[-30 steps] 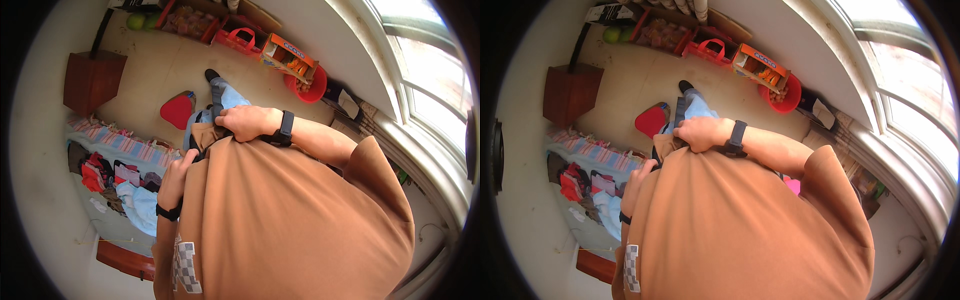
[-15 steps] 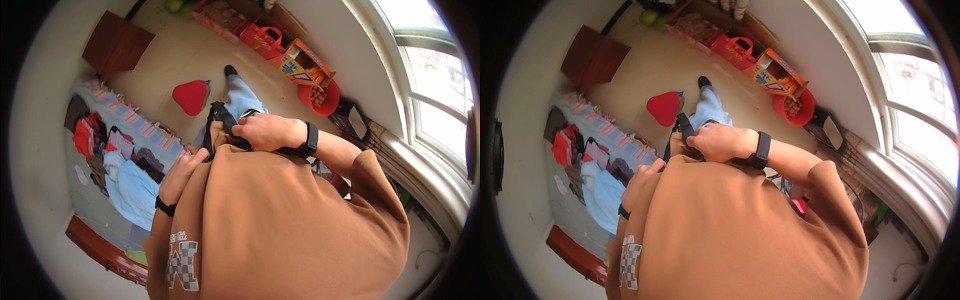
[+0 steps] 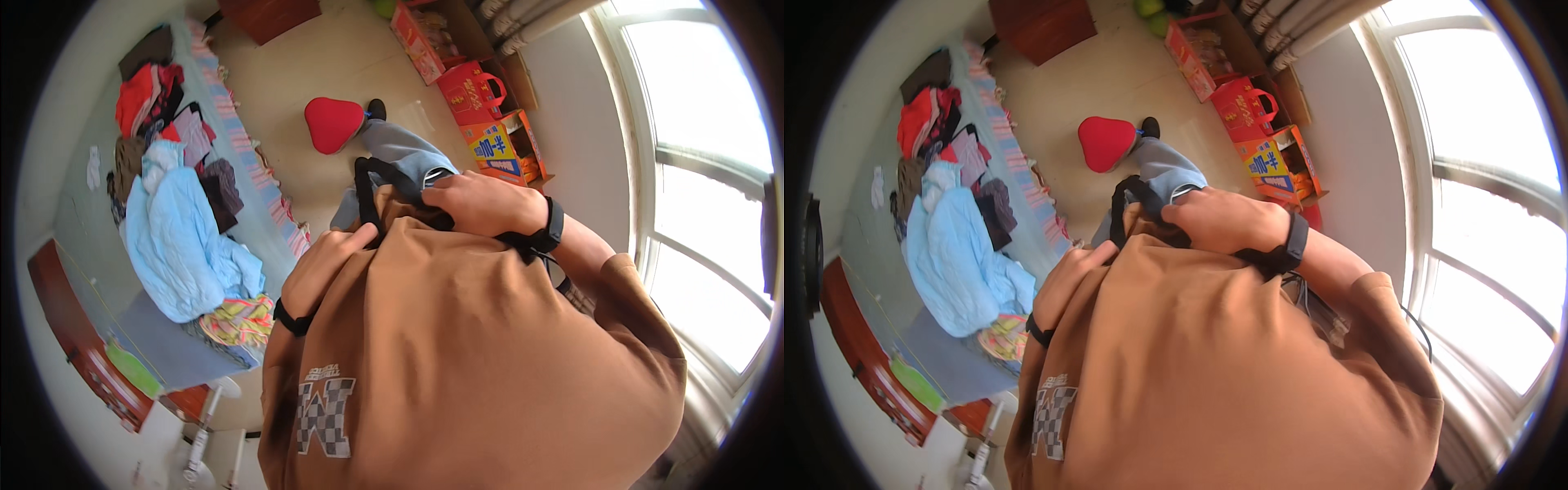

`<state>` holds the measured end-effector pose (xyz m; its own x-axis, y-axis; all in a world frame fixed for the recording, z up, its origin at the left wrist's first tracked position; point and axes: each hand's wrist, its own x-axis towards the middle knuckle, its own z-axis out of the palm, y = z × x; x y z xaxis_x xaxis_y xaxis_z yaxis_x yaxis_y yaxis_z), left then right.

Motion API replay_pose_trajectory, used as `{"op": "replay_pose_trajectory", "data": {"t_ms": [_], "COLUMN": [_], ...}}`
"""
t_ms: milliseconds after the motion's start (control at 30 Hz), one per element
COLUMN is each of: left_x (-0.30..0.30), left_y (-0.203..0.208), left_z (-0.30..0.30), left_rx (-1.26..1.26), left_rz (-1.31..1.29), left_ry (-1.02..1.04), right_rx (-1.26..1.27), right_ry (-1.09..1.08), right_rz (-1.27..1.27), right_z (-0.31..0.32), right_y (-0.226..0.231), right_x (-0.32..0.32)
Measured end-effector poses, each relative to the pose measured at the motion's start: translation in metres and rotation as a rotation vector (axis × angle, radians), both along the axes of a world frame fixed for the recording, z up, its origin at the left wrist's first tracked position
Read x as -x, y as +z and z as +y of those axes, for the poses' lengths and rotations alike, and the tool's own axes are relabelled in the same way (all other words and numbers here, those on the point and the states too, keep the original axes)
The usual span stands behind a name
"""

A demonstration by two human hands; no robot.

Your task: The person taps a pink bag with a flyswatter and then wipes the top and front surfaces of a red wooden cabinet using a cloth.

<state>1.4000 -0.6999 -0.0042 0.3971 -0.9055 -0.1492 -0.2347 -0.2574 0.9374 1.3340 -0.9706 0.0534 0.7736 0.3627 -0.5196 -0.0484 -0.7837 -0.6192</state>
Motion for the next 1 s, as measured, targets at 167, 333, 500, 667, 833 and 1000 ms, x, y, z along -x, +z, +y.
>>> {"op": "replay_pose_trajectory", "data": {"t_ms": [167, 333, 500, 667, 833, 1000], "left_x": [0.014, 0.044, 0.049, 0.027, -0.030, -0.111], "left_y": [0.000, -0.019, -0.047, -0.065, -0.060, -0.055], "left_z": [0.010, 0.024, 0.033, 0.017, -0.016, -0.068], "left_rx": [-0.006, 0.033, 0.012, -0.013, -0.097, -0.146], "left_rz": [0.151, 0.274, 0.422, 0.466, 0.435, 0.373], "left_ry": [0.081, 0.384, 0.447, 0.546, 0.472, 0.296], "right_rx": [0.041, 0.065, 0.029, 0.061, 0.030, -0.005], "right_ry": [0.152, 0.348, 0.498, 0.520, 0.410, 0.093], "right_rz": [0.057, 0.097, 0.045, 0.161, 0.184, 0.090], "right_z": [0.019, 0.034, 0.042, 0.030, -0.009, -0.071], "right_y": [-0.010, -0.016, -0.044, -0.045, -0.051, -0.058], "right_x": [-0.021, -0.047, -0.077, -0.111, -0.139, -0.170]}}
